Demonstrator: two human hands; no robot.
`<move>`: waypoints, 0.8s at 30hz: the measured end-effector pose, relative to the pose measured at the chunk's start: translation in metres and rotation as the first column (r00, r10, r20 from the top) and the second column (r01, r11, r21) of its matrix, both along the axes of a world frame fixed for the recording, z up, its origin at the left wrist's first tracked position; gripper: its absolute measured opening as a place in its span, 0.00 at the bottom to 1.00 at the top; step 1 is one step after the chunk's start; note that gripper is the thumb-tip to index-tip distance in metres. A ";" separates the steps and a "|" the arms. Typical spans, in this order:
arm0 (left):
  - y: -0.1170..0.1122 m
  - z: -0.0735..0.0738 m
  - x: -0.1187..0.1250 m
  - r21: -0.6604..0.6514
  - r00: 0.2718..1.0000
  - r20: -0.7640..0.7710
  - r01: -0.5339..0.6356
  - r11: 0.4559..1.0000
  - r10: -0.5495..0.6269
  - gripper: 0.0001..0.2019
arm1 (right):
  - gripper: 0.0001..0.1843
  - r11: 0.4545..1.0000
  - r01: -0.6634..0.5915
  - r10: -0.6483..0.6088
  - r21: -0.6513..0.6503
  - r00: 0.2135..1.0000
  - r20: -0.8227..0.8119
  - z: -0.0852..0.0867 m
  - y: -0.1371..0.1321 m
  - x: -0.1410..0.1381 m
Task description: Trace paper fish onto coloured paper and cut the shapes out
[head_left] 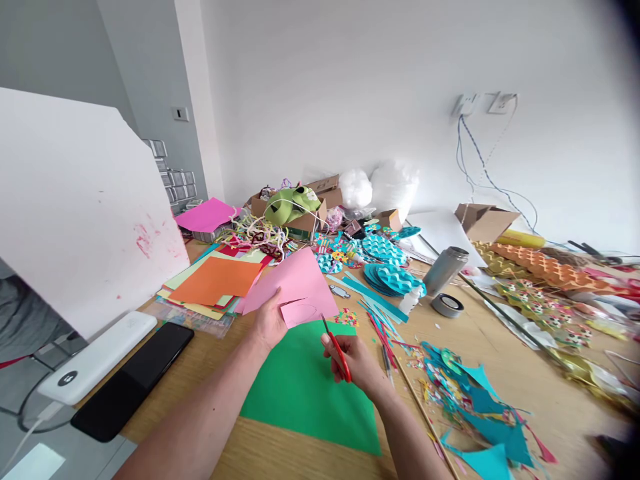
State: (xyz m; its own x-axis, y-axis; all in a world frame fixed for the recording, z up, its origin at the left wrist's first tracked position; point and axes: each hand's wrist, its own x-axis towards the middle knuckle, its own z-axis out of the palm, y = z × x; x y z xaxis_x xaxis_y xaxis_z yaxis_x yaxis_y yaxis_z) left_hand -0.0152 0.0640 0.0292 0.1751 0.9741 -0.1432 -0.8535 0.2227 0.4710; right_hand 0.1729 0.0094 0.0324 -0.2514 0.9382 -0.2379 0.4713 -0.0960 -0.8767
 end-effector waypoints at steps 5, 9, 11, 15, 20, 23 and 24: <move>0.001 0.000 -0.001 -0.009 0.999 0.015 -0.028 1.000 0.028 0.21 | 0.32 0.999 -0.039 0.040 -0.035 0.999 0.029 0.001 -0.001 0.001; 0.000 0.000 -0.001 0.004 1.000 -0.005 0.015 1.000 -0.015 0.23 | 0.31 0.999 -0.021 0.022 -0.028 0.999 0.025 -0.002 0.000 0.000; -0.001 0.000 -0.001 0.009 1.000 -0.009 0.019 1.000 -0.019 0.23 | 0.31 1.000 -0.011 0.012 -0.026 1.000 0.023 -0.002 0.000 0.000; 0.000 -0.001 -0.001 0.005 0.999 -0.020 -0.036 0.999 0.036 0.21 | 0.31 0.999 -0.019 0.021 -0.049 0.999 0.032 -0.001 0.001 0.000; 0.001 -0.001 -0.002 0.015 0.997 -0.051 -0.052 0.999 0.053 0.21 | 0.32 0.999 -0.029 0.031 -0.043 0.999 0.033 0.001 0.001 -0.001; 0.000 -0.001 -0.002 0.014 0.998 -0.044 -0.033 0.999 0.034 0.22 | 0.32 0.999 -0.014 0.014 -0.040 1.000 0.019 0.000 0.001 -0.001; 0.000 -0.002 -0.002 0.013 0.999 -0.041 -0.023 1.000 0.024 0.22 | 0.32 0.999 -0.007 0.008 -0.035 1.000 0.016 0.000 0.001 -0.001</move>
State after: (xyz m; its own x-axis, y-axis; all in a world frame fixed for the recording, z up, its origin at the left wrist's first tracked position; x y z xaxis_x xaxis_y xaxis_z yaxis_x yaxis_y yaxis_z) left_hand -0.0169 0.0640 0.0277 0.1465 0.9796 -0.1377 -0.8383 0.1969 0.5085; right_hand 0.1723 0.0101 0.0325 -0.2544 0.9274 -0.2743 0.4863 -0.1225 -0.8652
